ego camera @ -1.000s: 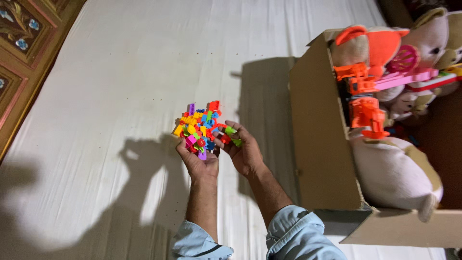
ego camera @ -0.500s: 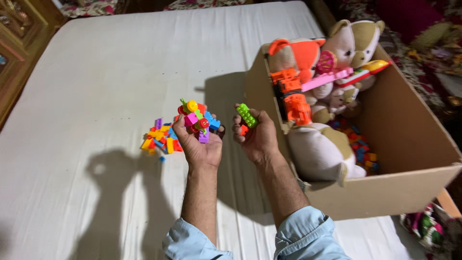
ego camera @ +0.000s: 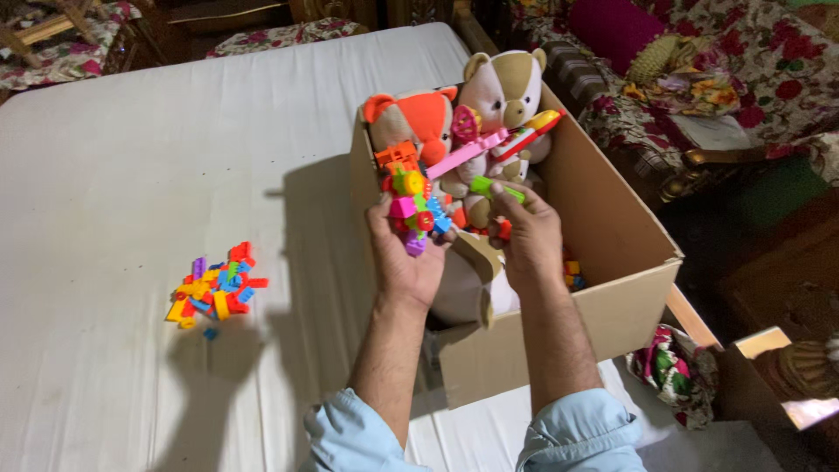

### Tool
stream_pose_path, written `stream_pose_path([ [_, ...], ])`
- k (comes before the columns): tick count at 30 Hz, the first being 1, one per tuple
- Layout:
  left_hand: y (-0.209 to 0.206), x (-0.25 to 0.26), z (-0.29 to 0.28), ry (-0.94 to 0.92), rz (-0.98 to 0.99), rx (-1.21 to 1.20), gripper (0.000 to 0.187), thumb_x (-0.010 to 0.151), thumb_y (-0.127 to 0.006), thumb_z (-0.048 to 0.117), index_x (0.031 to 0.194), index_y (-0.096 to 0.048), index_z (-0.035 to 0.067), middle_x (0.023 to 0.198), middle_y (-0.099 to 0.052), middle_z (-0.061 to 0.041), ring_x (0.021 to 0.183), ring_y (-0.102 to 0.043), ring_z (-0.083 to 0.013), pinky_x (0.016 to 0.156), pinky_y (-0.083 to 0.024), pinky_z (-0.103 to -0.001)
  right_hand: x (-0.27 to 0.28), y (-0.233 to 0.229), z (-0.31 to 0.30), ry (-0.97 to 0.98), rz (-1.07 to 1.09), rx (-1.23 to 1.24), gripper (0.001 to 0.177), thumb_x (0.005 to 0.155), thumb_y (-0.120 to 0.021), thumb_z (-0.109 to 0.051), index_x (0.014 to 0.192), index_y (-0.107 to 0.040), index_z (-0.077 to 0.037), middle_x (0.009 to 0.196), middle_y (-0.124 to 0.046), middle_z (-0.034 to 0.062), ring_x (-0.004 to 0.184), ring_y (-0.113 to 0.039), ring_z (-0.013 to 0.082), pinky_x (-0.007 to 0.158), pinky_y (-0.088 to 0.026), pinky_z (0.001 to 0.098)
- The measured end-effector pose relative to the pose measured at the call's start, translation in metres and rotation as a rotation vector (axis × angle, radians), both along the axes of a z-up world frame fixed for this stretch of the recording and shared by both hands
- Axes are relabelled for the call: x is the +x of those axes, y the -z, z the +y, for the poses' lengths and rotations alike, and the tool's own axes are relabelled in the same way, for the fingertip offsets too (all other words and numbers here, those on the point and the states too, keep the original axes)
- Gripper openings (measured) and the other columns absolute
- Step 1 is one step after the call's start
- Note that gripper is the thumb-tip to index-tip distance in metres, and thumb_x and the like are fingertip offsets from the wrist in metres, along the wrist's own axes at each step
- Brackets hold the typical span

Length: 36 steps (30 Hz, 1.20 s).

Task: The person picks up plastic building blocks from a bed and places them into a cardboard box containing plush toys and a toy gun.

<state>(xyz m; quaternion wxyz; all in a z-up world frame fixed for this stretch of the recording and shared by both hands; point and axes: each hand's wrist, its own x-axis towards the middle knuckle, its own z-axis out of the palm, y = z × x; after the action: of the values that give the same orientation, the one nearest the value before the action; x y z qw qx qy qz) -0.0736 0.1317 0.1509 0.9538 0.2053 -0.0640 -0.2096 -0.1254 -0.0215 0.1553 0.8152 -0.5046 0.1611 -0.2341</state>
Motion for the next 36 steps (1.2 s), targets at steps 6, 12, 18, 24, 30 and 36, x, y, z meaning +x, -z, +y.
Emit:
stream_pose_path([
  [6,0.004,-0.005,-0.07,0.051,0.024,0.078,0.05,0.085,-0.068,0.054,0.116,-0.064,0.015,0.1,-0.066,-0.002,0.087,-0.061,-0.0189,0.068,-0.046,-0.039,-0.028,0.003,-0.065,0.117,0.097,-0.069,0.02,0.095,-0.072,-0.019,0.11,-0.071,-0.006,0.073,-0.065,0.0007,0.054,-0.054,0.0076,0.045,-0.037,0.0207],
  [12,0.019,0.01,-0.128,0.147,0.045,0.263,0.045,0.081,-0.068,0.055,0.113,-0.062,0.023,0.098,-0.064,0.003,0.087,-0.06,-0.0161,0.064,-0.041,-0.037,-0.033,0.018,-0.108,0.24,0.277,-0.308,0.024,0.096,-0.072,-0.02,0.111,-0.07,-0.001,0.063,-0.059,0.0025,0.043,-0.047,0.0074,0.039,-0.031,0.0251],
  [18,0.053,0.026,-0.156,0.261,0.139,0.371,0.047,0.081,-0.067,0.058,0.11,-0.065,0.021,0.093,-0.065,0.002,0.084,-0.06,-0.0165,0.063,-0.043,-0.038,-0.018,0.051,-0.14,0.306,0.435,-0.284,0.06,0.092,-0.074,-0.016,0.142,-0.045,-0.003,0.087,-0.067,0.0098,0.065,-0.061,0.0107,0.05,-0.049,0.0246],
  [24,0.076,0.053,-0.157,0.323,0.144,0.455,0.048,0.08,-0.068,0.06,0.108,-0.067,0.021,0.089,-0.062,0.0,0.081,-0.058,-0.0171,0.063,-0.044,-0.04,0.0,0.086,-0.152,0.251,0.401,-0.217,0.056,0.094,-0.059,-0.011,0.147,-0.045,-0.002,0.138,-0.059,0.0165,0.122,-0.062,0.022,0.083,-0.063,0.0324],
  [30,0.093,0.056,-0.15,0.354,0.336,0.476,0.043,0.078,-0.069,0.055,0.105,-0.065,0.023,0.094,-0.064,0.0,0.084,-0.06,-0.0193,0.07,-0.046,-0.044,0.001,0.086,-0.131,0.239,0.373,-0.28,0.057,0.091,-0.064,-0.01,0.146,-0.049,-0.007,0.143,-0.057,0.0069,0.122,-0.062,0.02,0.085,-0.058,0.0332],
  [36,0.125,0.064,-0.155,0.307,0.194,0.212,0.039,0.089,-0.073,0.044,0.114,-0.068,0.014,0.103,-0.069,-0.003,0.097,-0.065,-0.0215,0.09,-0.052,-0.041,-0.003,0.097,-0.096,-0.019,0.211,-0.352,0.04,0.085,-0.071,0.001,0.125,-0.067,0.001,0.11,-0.074,0.0087,0.09,-0.068,0.0131,0.075,-0.059,0.0271],
])
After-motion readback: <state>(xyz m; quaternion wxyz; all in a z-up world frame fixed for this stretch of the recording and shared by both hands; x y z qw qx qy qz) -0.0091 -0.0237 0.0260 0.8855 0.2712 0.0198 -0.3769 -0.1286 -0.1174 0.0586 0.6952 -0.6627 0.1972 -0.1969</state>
